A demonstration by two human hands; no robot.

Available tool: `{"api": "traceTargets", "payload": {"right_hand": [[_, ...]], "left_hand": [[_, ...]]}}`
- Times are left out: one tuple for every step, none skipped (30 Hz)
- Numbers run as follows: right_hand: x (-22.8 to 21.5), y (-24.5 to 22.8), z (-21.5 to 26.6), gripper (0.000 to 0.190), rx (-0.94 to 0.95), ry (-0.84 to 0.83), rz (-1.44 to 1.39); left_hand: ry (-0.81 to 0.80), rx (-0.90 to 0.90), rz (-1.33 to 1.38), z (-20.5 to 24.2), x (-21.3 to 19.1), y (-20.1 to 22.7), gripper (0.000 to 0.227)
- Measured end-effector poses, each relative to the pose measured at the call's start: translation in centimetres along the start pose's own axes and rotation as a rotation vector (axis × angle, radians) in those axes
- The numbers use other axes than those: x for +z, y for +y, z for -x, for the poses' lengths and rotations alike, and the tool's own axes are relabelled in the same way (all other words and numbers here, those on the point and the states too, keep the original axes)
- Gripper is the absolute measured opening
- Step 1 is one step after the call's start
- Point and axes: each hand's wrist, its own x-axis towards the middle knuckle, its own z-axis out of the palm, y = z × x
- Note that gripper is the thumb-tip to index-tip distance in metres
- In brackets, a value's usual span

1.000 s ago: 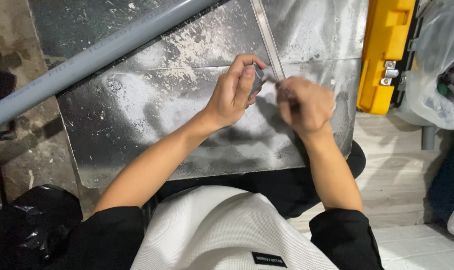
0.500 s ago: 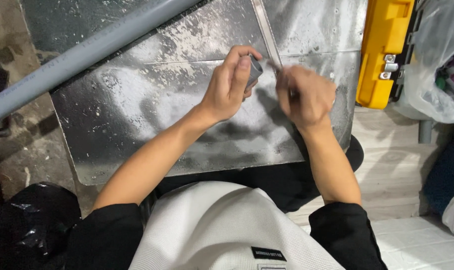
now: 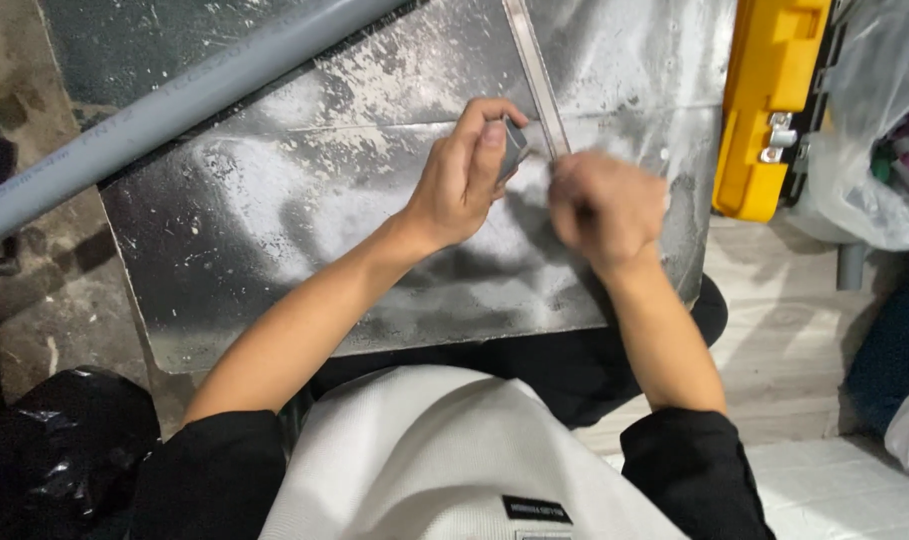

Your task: The person smooths the cut end of a small gray pipe using a metal file and then a sandpaper sheet. They rotate the pipe and adjust the tools to deburr the edge, then switch to sandpaper for finer smoothing.

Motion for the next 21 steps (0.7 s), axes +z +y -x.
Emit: {"api": "traceTargets", "payload": {"right_hand": [[0.4,0.2,-0.1,0.013,-0.011,0.001,-0.007],[0.8,0.5,-0.2,0.008,-0.021,0.018,0.076],[1.1,0.3,0.1,0.008,-0.01,0.032,0.163],[1.0,0.7,0.5,0.008,0.0,0.03,0.162],[0.7,1.3,0.9,0.004,0.094,0.071,0.19],[0.4,1.9,1.3,0.011,0.188,0.114,0.219],[0.2,1.7,1.2,0.011,0.181,0.114,0.216],[0.1,1.5,1.2,0.013,0.353,0.095,0.006],[0.2,1.1,1.3,0.016,0.528,0.068,-0.217],[0.1,0.8,0.8,0.016,0.527,0.064,-0.229],[-0.2,0.3,0.4,0.017,0.568,0.024,-0.369],[-0.4,0.0,0.1,0.019,0.605,-0.015,-0.51],[-0.5,-0.2,0.0,0.019,0.612,-0.005,-0.506],[-0.4,-0.4,-0.2,0.021,0.641,-0.051,-0.488],[-0.4,-0.6,-0.3,0.023,0.67,-0.103,-0.474],[-0.4,-0.5,-0.2,0.023,0.676,-0.101,-0.476],[-0.3,-0.5,-0.1,0.02,0.639,-0.104,-0.413],[-0.2,-0.4,-0.1,0.018,0.602,-0.107,-0.35],[-0.2,-0.4,-0.1,0.018,0.603,-0.107,-0.351],[-0.2,-0.4,-0.2,0.017,0.557,-0.097,-0.344],[-0.2,-0.4,-0.3,0.016,0.509,-0.09,-0.339]], "left_hand": [[0.011,0.004,-0.005,-0.2,-0.1,-0.3,0.048],[0.019,-0.009,-0.006,-0.3,-0.2,-0.7,0.048],[0.011,-0.035,-0.001,-0.1,-0.2,-1.0,0.049],[0.006,-0.044,-0.001,0.1,-0.4,-0.7,0.049],[-0.004,-0.008,0.004,0.1,-0.4,-0.3,0.045],[-0.014,0.029,0.01,0.0,-0.5,0.0,0.041],[-0.007,0.033,0.009,-0.3,-0.7,-0.2,0.041],[-0.033,0.037,0.115,-0.5,-0.9,-0.3,0.035],[-0.056,0.032,0.217,-0.4,-1.2,-0.5,0.029],[-0.046,0.026,0.212,-0.4,-1.3,-0.8,0.029],[-0.025,0.043,0.198,-0.6,-1.4,-1.0,0.032],[-0.005,0.06,0.183,-0.8,-1.4,-1.3,0.037],[-0.017,0.057,0.182,-0.8,-1.3,-1.1,0.037],[0.018,0.08,0.106,-0.9,-1.2,-0.9,0.038],[0.061,0.1,0.03,-0.7,-1.1,-0.7,0.04],[0.056,0.094,0.03,-0.8,-1.0,-0.9,0.04],[0.065,0.162,-0.045,-0.9,-1.0,-1.1,0.039],[0.073,0.229,-0.12,-1.0,-1.0,-1.3,0.038],[0.072,0.228,-0.121,-1.0,-1.0,-1.2,0.038],[0.056,0.243,-0.155,-1.0,-1.0,-1.1,0.039],[0.043,0.258,-0.191,-1.0,-1.1,-1.0,0.04]]}}
